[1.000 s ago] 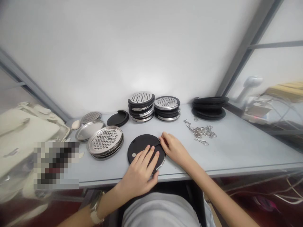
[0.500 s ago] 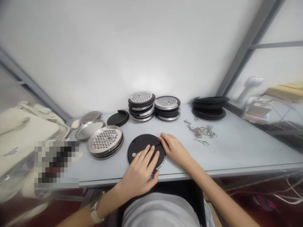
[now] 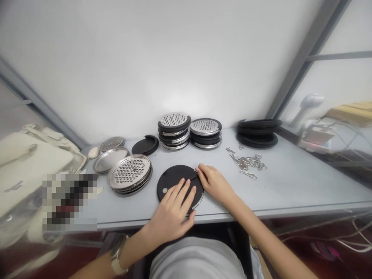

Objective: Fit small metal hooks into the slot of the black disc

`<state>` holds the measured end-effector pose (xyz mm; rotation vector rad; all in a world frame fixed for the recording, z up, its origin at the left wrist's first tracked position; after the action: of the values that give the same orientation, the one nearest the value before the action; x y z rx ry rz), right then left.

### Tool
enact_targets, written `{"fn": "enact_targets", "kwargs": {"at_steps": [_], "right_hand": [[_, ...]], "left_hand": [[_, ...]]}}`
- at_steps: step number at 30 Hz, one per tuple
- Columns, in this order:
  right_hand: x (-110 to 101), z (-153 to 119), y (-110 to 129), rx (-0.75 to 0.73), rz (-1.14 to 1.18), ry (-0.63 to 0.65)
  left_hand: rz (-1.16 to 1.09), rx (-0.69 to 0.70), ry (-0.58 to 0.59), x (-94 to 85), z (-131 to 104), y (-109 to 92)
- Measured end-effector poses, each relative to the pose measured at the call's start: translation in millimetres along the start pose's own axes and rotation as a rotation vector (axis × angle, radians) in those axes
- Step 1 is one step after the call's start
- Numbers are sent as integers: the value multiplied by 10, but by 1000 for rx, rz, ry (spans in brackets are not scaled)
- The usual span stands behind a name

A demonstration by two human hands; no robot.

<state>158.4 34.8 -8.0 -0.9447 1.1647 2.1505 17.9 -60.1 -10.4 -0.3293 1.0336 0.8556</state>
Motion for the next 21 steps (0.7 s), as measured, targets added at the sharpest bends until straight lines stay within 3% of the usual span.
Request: {"fn": "enact_targets", "kwargs": {"at_steps": [21], "right_hand": [[-1,-15,-4,-2,-20,3]], "left_hand": [[1,0,13,7,-2,-2]]}}
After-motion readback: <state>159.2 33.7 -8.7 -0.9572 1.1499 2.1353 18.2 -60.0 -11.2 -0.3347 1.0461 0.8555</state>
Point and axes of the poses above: each hand's wrist, its own z-axis towards the middle knuckle, its own x-axis out of the palm, y = z × x, the point moved 4 cm from there along z, towards the middle knuckle, and after that the axes turned 5 degrees about -y, right-handed, at the moved point
